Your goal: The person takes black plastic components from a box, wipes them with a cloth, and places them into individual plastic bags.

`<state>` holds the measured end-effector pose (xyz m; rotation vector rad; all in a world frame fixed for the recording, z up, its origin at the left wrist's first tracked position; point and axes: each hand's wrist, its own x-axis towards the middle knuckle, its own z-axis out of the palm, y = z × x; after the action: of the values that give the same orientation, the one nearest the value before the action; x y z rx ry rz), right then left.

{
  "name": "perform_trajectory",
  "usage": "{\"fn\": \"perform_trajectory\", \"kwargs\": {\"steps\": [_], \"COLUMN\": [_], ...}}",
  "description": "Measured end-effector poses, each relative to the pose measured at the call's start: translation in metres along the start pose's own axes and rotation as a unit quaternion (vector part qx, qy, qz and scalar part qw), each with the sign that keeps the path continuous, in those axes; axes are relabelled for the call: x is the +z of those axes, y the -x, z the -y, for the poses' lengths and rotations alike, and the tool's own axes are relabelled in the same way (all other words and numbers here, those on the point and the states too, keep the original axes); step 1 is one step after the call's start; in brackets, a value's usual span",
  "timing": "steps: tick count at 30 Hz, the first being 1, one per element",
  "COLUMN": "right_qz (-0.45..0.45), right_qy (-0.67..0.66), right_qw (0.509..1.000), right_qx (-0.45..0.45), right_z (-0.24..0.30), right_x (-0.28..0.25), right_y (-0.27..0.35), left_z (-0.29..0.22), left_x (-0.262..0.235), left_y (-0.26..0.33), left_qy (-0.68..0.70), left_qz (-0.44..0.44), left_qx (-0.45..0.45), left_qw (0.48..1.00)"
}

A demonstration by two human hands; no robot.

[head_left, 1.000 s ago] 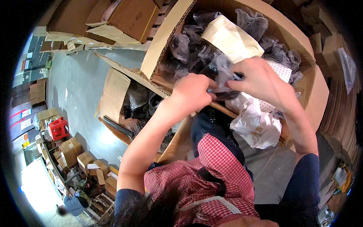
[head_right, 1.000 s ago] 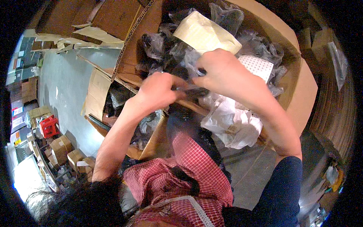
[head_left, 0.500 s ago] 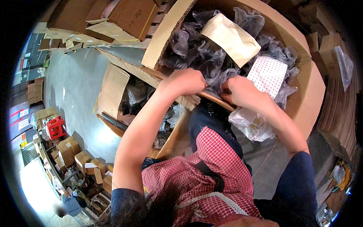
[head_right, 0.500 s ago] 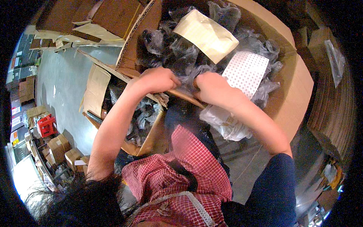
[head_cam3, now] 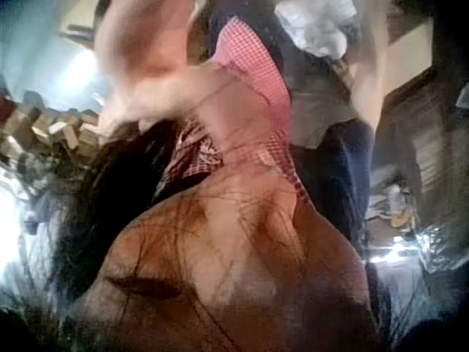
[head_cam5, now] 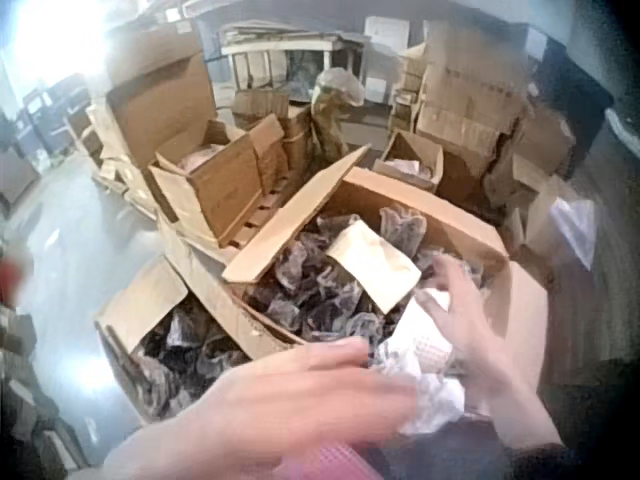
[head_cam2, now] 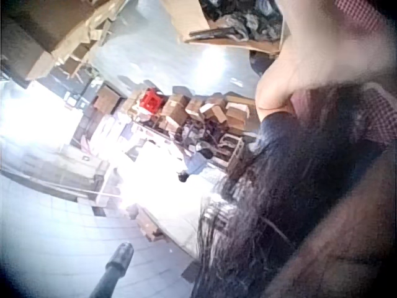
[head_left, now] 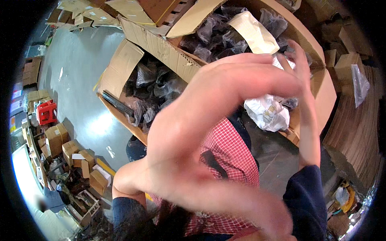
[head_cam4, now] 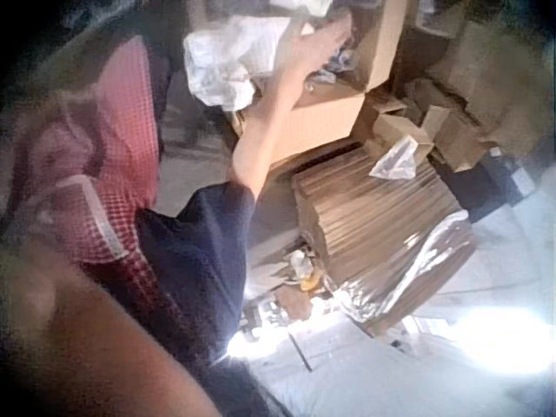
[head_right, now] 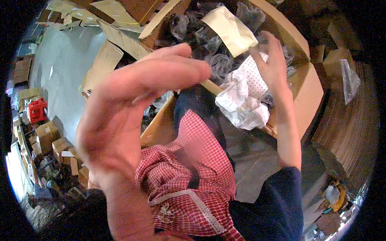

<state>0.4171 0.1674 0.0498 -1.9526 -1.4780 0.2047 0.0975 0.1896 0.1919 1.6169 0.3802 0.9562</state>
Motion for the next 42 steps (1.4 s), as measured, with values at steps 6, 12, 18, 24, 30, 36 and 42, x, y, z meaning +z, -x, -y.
{"fn": "perform_trajectory", "kwargs": {"steps": [6,12,18,24,30,36,42], "right_qz": [0.040,0.090,-0.099,-0.125,-0.313,-0.630,-0.338], "right_qy": [0.058,0.011,0.000,-0.307,-0.460,-0.358,-0.290], "right_qw": [0.996,0.990,0.995,0.938,0.794,0.532,0.634], "right_qx": [0.060,0.110,-0.008,0.101,0.244,0.438,0.632], "right_z": [-0.113,-0.088,0.009,0.019,-0.129,-0.283,-0.334], "right_x": [0.062,0.066,-0.005,-0.064,-0.121,-0.078,0.023], "right_y": [-0.075,-0.073,0.019,0.083,0.187,0.305,0.402], "left_z": [-0.004,-0.034,-0.068,-0.080,-0.062,-0.022,0.036], "left_x": [-0.027,-0.043,-0.035,-0.023,0.007,0.030,0.010], "left_y": [0.021,0.062,0.077,0.088,0.115,0.155,0.218], "left_qy": [-0.120,-0.079,-0.120,-0.168,-0.008,0.006,-0.092], "left_qz": [0.039,-0.009,-0.202,-0.225,-0.096,-0.086,-0.191], "left_qx": [0.171,0.123,0.110,0.147,0.089,-0.037,-0.368], "left_qw": [0.977,0.989,0.966,0.948,0.991,0.996,0.905]}}
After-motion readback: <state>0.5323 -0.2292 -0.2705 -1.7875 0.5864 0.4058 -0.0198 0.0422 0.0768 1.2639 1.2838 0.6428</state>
